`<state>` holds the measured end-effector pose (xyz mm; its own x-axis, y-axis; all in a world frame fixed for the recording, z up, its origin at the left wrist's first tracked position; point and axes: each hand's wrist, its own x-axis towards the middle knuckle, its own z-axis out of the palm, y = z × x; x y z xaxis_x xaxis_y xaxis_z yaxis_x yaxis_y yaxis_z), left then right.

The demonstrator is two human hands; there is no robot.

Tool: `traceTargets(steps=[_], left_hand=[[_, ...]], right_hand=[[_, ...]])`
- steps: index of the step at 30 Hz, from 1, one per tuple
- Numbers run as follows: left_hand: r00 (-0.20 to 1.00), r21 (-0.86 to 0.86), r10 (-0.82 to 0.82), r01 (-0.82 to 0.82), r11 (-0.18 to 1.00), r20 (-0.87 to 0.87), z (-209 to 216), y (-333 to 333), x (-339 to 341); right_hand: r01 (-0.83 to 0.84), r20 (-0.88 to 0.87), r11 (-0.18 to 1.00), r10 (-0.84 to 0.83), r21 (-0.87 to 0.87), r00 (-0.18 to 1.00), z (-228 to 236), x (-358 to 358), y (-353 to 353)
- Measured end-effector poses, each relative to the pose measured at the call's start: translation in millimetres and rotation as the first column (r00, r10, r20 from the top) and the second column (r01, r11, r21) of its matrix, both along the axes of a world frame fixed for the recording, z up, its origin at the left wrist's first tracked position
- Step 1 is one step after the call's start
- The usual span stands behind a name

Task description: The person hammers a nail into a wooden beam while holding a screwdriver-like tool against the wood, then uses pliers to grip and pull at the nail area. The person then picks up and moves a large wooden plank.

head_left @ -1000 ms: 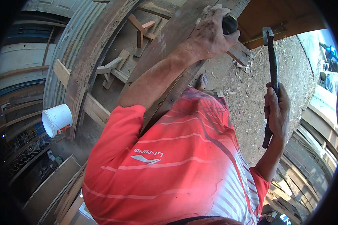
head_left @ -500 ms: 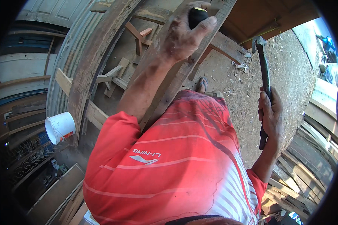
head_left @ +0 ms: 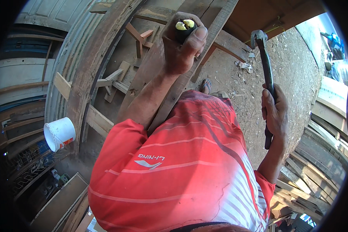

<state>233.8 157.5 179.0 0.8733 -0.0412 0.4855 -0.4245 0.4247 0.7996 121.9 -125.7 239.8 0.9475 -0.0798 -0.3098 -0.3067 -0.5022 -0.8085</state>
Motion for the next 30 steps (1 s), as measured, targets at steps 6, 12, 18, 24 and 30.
traceTargets(steps=[6, 12, 18, 24, 30], left_hand=[[0.990, 0.036, 0.124, -0.126, 0.991, 0.063, -4.8, 0.7, -5.8], [0.982, 0.276, 0.146, -0.173, 0.945, 0.116, 5.4, -0.3, -19.1], [0.970, 0.357, 0.078, -0.158, 0.921, 0.229, -7.2, -3.6, -18.3], [0.989, 0.297, 0.030, -0.073, 0.952, 0.147, -9.6, -3.8, -22.6], [0.988, 0.318, 0.036, -0.082, 0.945, 0.150, -1.3, -4.6, -27.7]], right_hand=[[-0.051, 0.154, 0.998, 0.057, -0.046, 0.986, -0.3, -10.1, 14.6], [-0.094, 0.546, 0.992, 0.033, 0.085, 0.837, 33.1, -26.3, 48.5], [-0.217, 0.480, 0.854, 0.457, -0.474, 0.749, 39.5, -37.1, 52.6], [-0.150, 0.475, 0.932, 0.302, -0.331, 0.826, 69.0, -49.0, 64.5], [-0.244, 0.912, 0.968, 0.051, 0.054, 0.406, 72.4, -41.9, 61.2]])
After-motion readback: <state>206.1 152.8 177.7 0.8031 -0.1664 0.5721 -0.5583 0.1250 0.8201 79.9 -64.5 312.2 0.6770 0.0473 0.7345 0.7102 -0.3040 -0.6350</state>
